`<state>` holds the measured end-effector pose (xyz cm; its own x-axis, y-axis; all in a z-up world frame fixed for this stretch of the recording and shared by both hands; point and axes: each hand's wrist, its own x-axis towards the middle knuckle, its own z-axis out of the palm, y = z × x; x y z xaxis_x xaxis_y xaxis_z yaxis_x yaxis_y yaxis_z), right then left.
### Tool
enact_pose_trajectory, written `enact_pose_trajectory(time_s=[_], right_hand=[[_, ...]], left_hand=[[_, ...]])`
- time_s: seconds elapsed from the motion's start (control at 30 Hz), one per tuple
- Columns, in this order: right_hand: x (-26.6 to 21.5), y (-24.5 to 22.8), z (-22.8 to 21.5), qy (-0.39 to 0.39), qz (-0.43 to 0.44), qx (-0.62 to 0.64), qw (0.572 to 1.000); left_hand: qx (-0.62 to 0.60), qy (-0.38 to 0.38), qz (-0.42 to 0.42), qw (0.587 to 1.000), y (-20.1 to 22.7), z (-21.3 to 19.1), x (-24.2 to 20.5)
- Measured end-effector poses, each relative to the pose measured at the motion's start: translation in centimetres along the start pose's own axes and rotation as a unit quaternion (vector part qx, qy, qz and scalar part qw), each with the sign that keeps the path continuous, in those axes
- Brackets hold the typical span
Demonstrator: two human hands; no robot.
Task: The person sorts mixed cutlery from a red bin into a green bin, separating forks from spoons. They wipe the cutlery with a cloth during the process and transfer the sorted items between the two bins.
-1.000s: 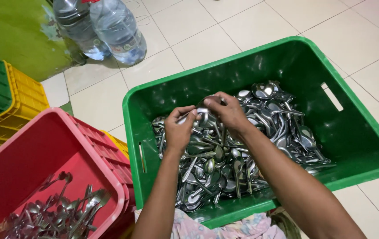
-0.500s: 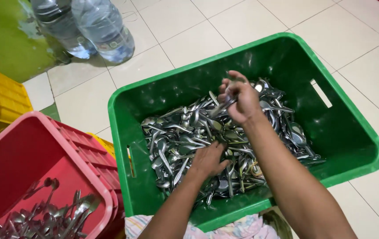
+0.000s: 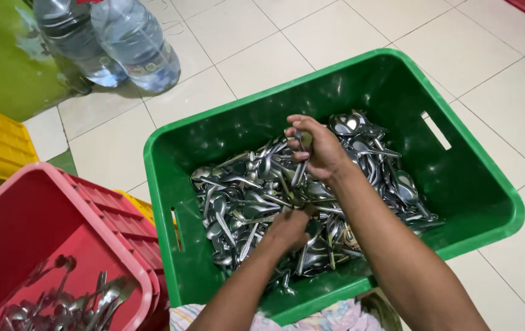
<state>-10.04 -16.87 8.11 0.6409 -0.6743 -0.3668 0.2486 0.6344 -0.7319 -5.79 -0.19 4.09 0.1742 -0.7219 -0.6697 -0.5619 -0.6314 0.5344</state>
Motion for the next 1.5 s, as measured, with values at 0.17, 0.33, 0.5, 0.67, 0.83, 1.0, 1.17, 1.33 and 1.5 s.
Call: enact_pose_trajectory(time_s=[0.17, 0.33, 0.5, 0.67, 0.83, 1.0, 1.17, 1.33, 1.5], right_hand=[[0.1, 0.9, 0.5, 0.026, -0.007, -0.065, 0.997], [-2.1, 1.2, 1.8, -0.01, -0.076, -0.259, 0.963], [-3.3, 1.5, 1.7, -0.111, -0.082, -0.352, 0.926], [-0.6, 2.1, 0.5, -0.111, -0.022, -0.285, 0.952], [0.0, 1.1, -0.4, -0.086, 0.029, -0.072, 0.993], [0.0, 1.1, -0.1, -0.08, 0.034, -0.08, 0.993], [-1.0, 0.8, 0.4, -0.087, 0.022, -0.07, 0.994], [-1.7, 0.3, 0.9, -0.092, 0.03, -0.086, 0.992], [-1.5, 1.2, 0.6, -0.053, 0.014, -0.214, 0.975]], left_hand=[[0.044, 0.049, 0.102, 0.993, -3.4, -0.6, 3.9], [-0.162, 0.243, 0.186, 0.938, -7.4, -5.1, 7.8], [-0.391, 0.201, 0.212, 0.873, -8.3, -7.9, 7.5], [-0.454, 0.113, 0.205, 0.86, -6.4, -9.3, 2.7], [0.092, 0.195, -0.016, 0.976, -7.9, -8.0, 3.4], [0.17, 0.122, -0.005, 0.978, -11.6, -4.1, 9.1], [0.194, 0.11, -0.029, 0.974, -15.1, -4.1, 12.5], [0.188, 0.095, -0.081, 0.974, -13.6, -6.4, 9.7], [0.069, 0.244, 0.055, 0.966, -5.6, -10.4, 0.9]])
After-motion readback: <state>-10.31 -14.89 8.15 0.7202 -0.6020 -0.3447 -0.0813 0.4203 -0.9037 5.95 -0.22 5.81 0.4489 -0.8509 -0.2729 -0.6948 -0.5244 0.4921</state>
